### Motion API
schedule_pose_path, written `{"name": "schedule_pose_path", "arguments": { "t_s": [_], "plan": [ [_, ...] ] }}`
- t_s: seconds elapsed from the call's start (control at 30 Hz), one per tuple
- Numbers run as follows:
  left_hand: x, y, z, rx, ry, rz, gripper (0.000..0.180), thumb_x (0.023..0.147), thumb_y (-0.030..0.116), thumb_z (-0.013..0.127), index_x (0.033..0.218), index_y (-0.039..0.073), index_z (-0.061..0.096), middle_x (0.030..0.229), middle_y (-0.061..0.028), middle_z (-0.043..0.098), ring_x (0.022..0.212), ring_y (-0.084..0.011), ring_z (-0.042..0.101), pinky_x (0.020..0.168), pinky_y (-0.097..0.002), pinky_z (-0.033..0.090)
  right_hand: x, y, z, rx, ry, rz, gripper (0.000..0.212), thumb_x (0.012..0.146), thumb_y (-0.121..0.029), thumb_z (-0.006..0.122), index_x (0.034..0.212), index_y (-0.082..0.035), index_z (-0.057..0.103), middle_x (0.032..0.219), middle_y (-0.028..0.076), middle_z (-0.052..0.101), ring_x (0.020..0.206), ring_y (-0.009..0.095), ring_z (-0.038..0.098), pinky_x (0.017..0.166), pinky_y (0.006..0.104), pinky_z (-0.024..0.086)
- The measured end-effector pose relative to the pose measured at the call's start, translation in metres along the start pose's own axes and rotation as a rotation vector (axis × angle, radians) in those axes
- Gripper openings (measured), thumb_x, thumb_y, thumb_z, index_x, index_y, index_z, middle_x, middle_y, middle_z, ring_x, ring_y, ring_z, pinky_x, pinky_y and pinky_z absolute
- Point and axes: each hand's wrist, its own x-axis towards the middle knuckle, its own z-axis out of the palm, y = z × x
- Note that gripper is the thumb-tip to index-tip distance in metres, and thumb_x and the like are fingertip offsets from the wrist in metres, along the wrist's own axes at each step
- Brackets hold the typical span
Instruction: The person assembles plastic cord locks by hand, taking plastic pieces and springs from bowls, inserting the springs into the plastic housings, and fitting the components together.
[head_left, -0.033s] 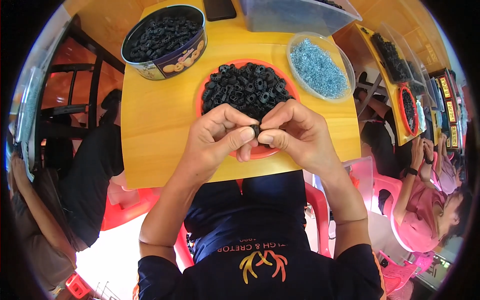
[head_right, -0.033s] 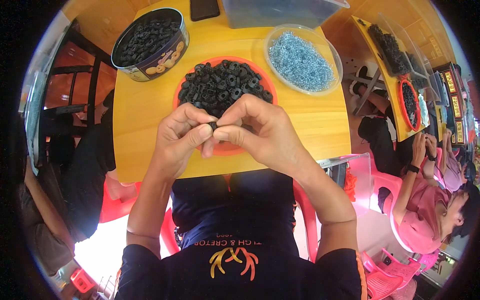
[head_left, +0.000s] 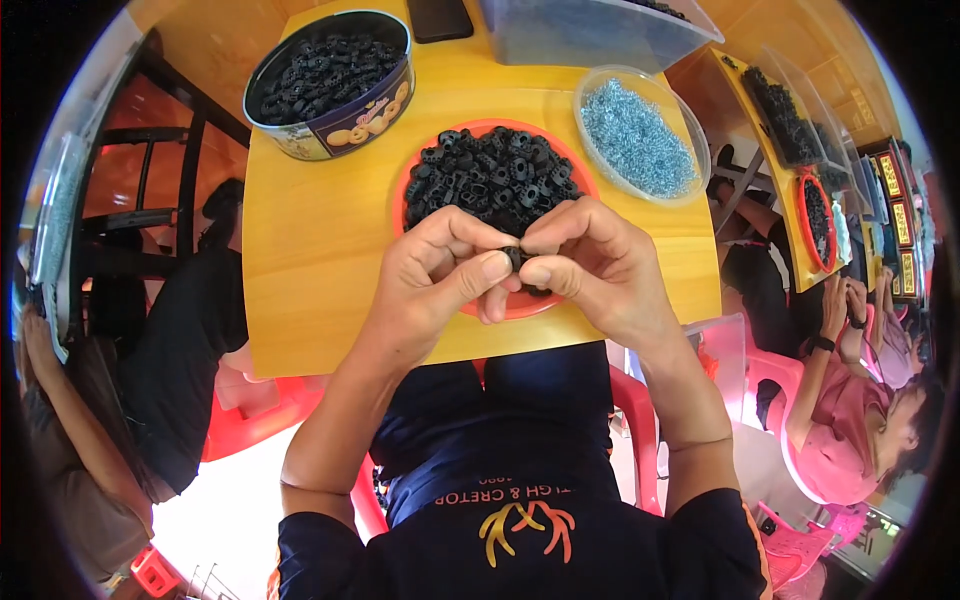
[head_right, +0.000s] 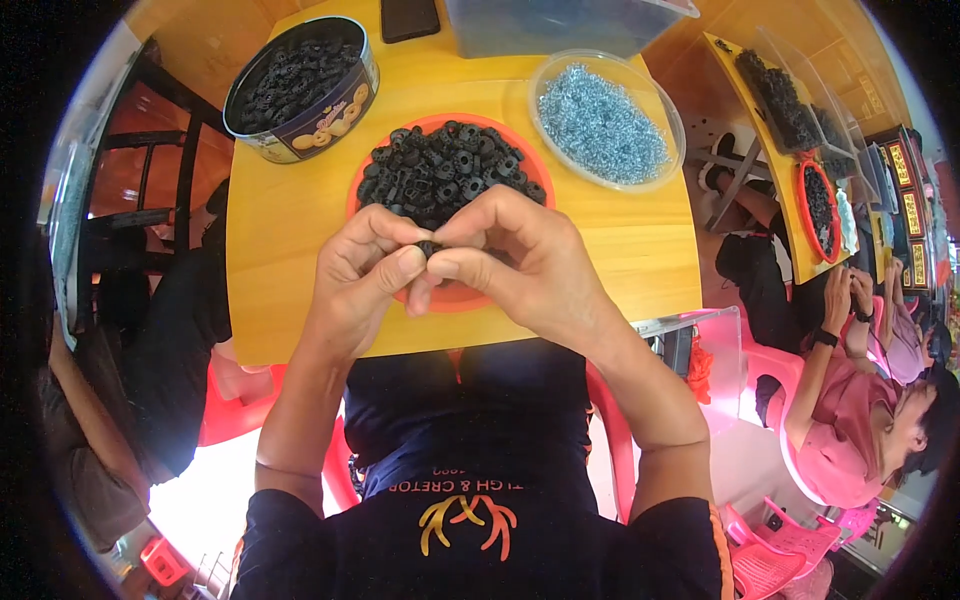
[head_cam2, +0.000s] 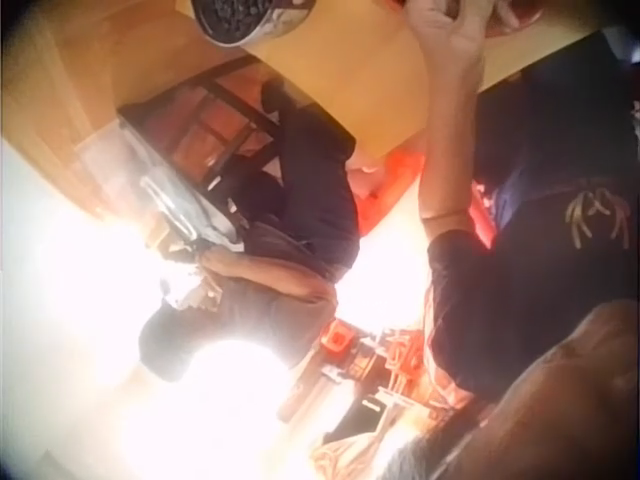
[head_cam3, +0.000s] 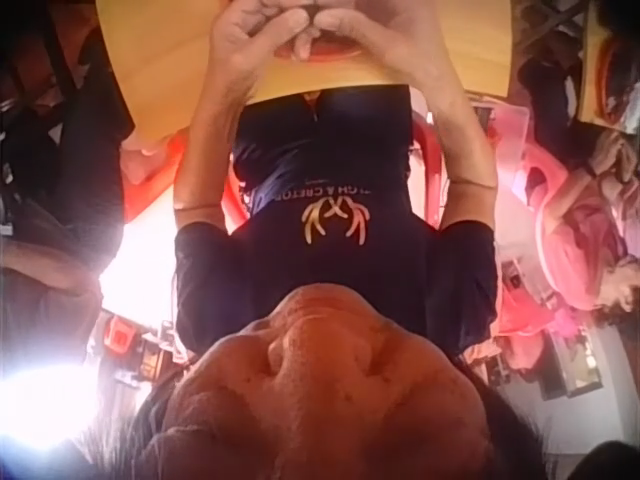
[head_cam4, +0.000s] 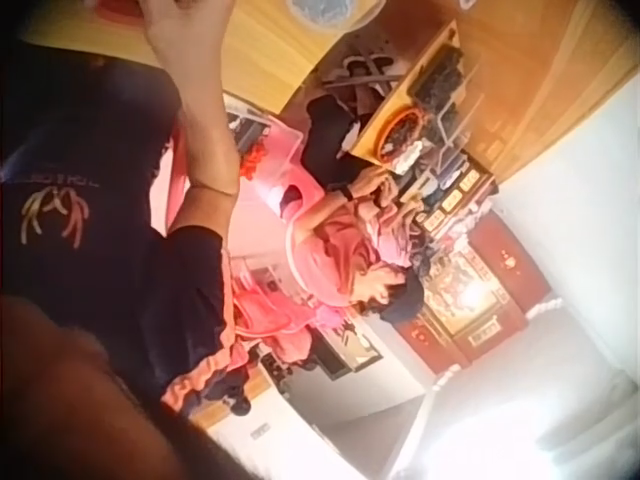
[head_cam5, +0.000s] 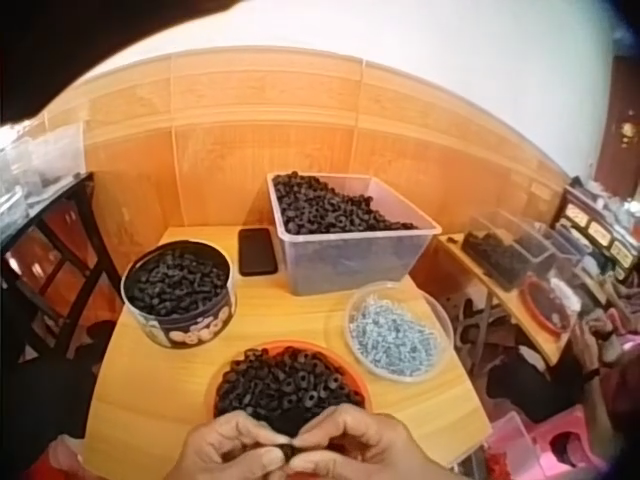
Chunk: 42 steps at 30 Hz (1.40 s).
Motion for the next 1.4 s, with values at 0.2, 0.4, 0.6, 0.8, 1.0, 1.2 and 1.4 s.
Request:
{"name": "schedule_pose_path", "arguments": {
  "t_s": [0.2,0.4,0.6,0.8,1.0,1.2,1.4],
  "plan": [
    [0.002,-0.001,0.011,-0.011,0.045,0.097,0.013,0.094,0.003,0.059,0.106,0.001,0.055,0.086,-0.0091,0.064,0.065,-0.0101,0.060,0.059,-0.0234,0.049,-0.005,0.006,-0.011,-0.423,0.127,-0.266,0.021,0.097,-0.016,0.058,0.085,0.001,0.057,0.076,0.010,0.059,0.063,0.016,0.057,0.059,0.0293,0.046],
    [0.001,-0.003,0.017,0.097,0.090,0.117,0.016,0.094,0.003,0.059,0.110,0.001,0.055,0.085,-0.0060,0.064,0.067,-0.0078,0.058,0.062,-0.0216,0.048,0.002,0.007,-0.006,-0.752,0.083,-0.359,0.024,0.094,-0.020,0.060,0.078,-0.003,0.056,0.067,0.012,0.054,0.057,0.030,0.057,0.051,0.0359,0.045],
    [-0.002,0.001,0.020,0.203,0.117,0.089,0.012,0.094,0.008,0.062,0.102,-0.001,0.060,0.084,-0.0048,0.064,0.070,-0.0086,0.058,0.063,-0.0231,0.048,0.007,0.010,-0.008,-0.926,0.070,-0.532,0.023,0.091,-0.017,0.062,0.073,-0.005,0.055,0.062,0.010,0.051,0.053,0.030,0.055,0.046,0.0377,0.042],
    [0.002,-0.009,0.012,0.855,0.067,0.591,0.020,0.093,0.015,0.060,0.082,-0.001,0.055,0.071,-0.0119,0.050,0.059,-0.0290,0.053,0.052,-0.0363,0.043,0.008,0.009,-0.010,-0.912,0.029,-0.653,0.024,0.088,-0.016,0.064,0.070,-0.005,0.052,0.059,0.009,0.047,0.050,0.029,0.051,0.045,0.0377,0.040],
    [0.001,-0.011,0.018,0.891,0.101,0.712,0.027,0.093,0.020,0.061,0.075,0.001,0.052,0.065,-0.0116,0.045,0.054,-0.0285,0.049,0.048,-0.0378,0.039,0.006,0.010,-0.005,-0.840,0.013,-0.738,0.029,0.089,-0.017,0.064,0.068,-0.005,0.049,0.058,0.009,0.044,0.048,0.028,0.049,0.044,0.0374,0.038],
    [0.000,-0.017,0.030,0.884,0.169,0.665,0.030,0.095,0.019,0.058,0.073,0.001,0.049,0.064,-0.0119,0.043,0.053,-0.0295,0.048,0.048,-0.0390,0.038,0.007,0.014,-0.002,-0.838,0.069,-0.767,0.034,0.092,-0.020,0.061,0.065,-0.006,0.047,0.056,0.009,0.042,0.045,0.028,0.046,0.042,0.0377,0.035],
    [0.001,-0.018,0.036,0.797,0.193,0.558,0.030,0.099,0.017,0.051,0.075,-0.001,0.048,0.065,-0.0137,0.043,0.054,-0.0318,0.048,0.049,-0.0401,0.038,0.008,0.020,0.002,-0.845,0.118,-0.732,0.036,0.093,-0.021,0.058,0.064,-0.005,0.045,0.055,0.010,0.042,0.045,0.029,0.046,0.042,0.0387,0.035]
  ]
}}
